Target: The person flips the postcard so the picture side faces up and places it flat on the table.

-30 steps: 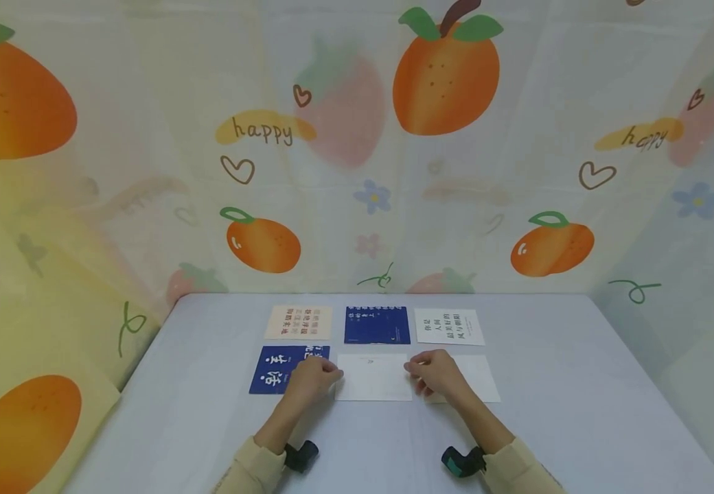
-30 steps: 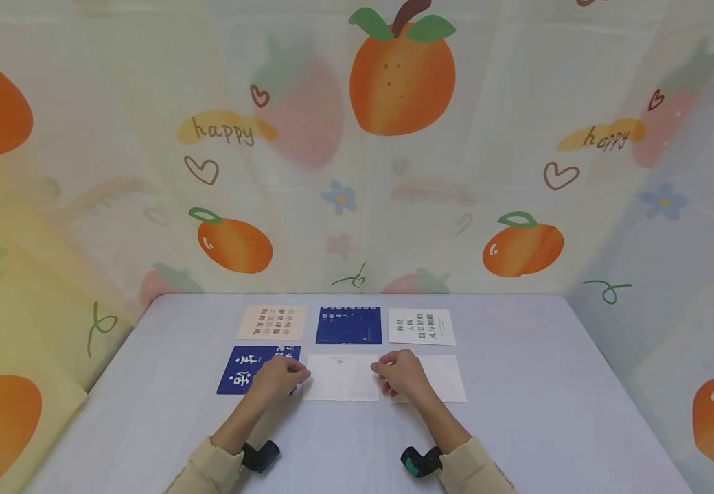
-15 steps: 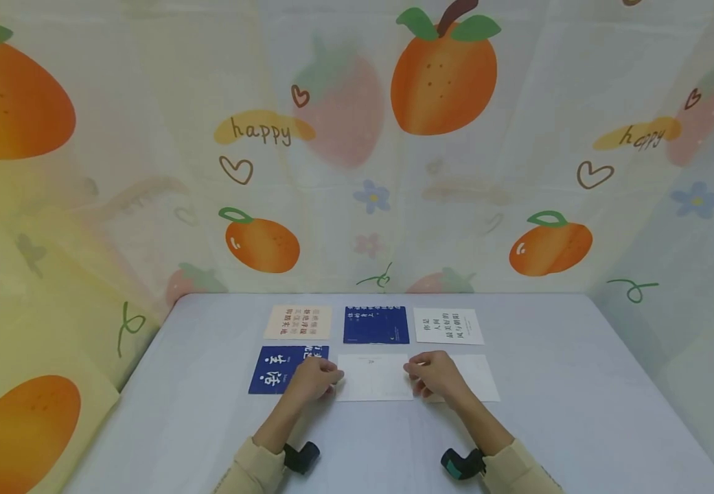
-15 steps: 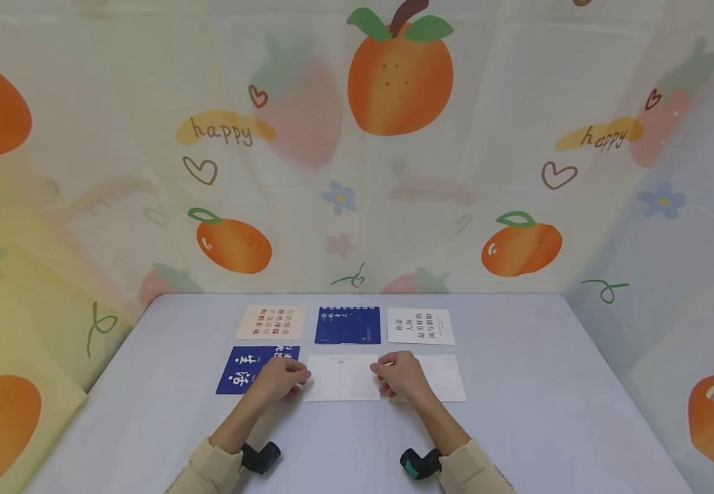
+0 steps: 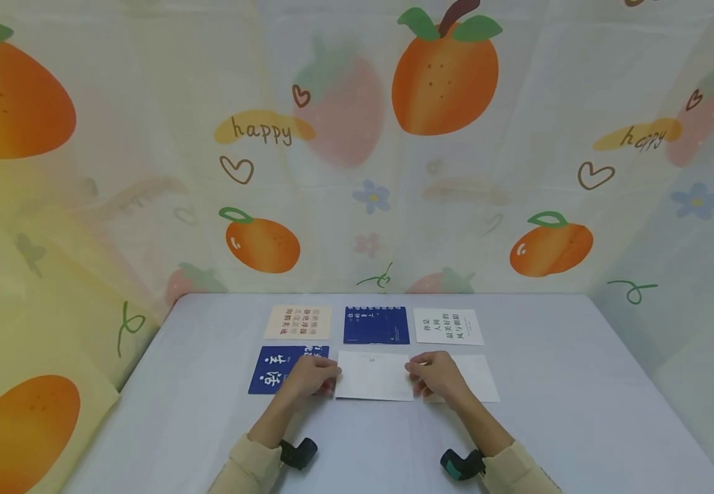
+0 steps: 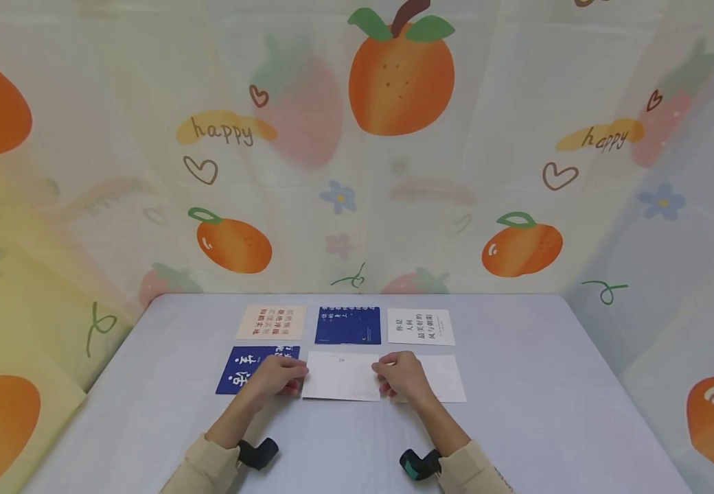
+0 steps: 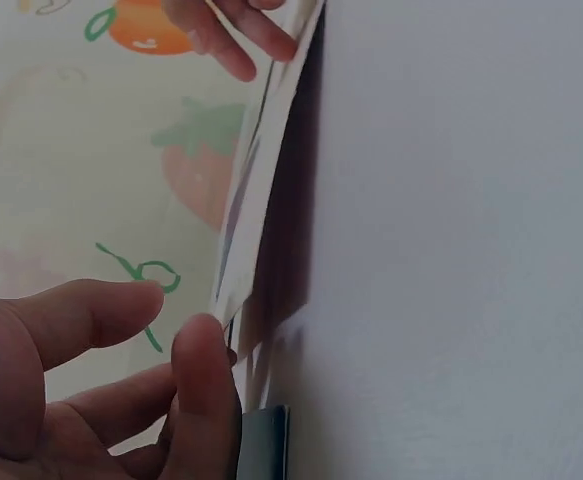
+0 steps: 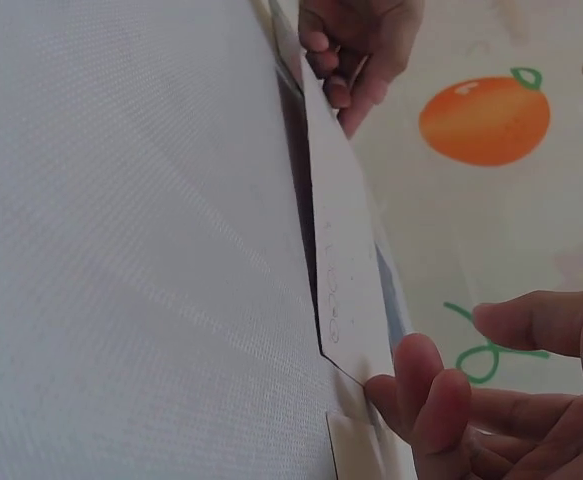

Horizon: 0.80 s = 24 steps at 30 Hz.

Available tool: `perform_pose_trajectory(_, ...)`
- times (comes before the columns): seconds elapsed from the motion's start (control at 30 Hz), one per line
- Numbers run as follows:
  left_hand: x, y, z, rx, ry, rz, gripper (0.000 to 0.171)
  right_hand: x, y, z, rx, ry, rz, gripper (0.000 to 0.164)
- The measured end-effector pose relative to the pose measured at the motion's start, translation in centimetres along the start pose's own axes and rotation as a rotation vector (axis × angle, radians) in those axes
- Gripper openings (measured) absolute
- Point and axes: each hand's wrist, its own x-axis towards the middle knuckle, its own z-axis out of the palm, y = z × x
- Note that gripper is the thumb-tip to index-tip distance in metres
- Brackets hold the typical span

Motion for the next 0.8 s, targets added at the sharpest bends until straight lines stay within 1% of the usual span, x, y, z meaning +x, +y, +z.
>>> perform_pose_trajectory(0.23, 0.16, 0.17, 0.13, 0.158, 0.015, 0.07, 0.035, 0.02, -0.04, 0.09, 0.019, 0.004, -0.006, 0.029)
perform_pose_trajectory(0.37, 0.15, 0.44, 0.0, 0.22, 0.028, 0.062, 0.036, 0.04, 0.02, 0.06, 0.015, 0.004, -0.004, 0.024)
perform_pose_trajectory(0.53, 0.36, 0.54, -0.18, 0.234, 0.022, 0.052, 0.032, 0.08, 0.06, -0.27, -0.007, 0.002, 0.008, 0.019)
perform_pose_trajectory(0.7, 0.8, 0.49, -0.6, 0.206, 0.017, 0.042, 0.021, 0.14, 0.01, -0.36, -0.037, -0.008, 0.004, 0.016)
perform_pose_trajectory(0.8, 0.92, 0.45, -0.66, 0.197, 0.016, 0.036, 0.018, 0.19, 0.09, -0.22, -0.04, -0.016, 0.012, 0.014)
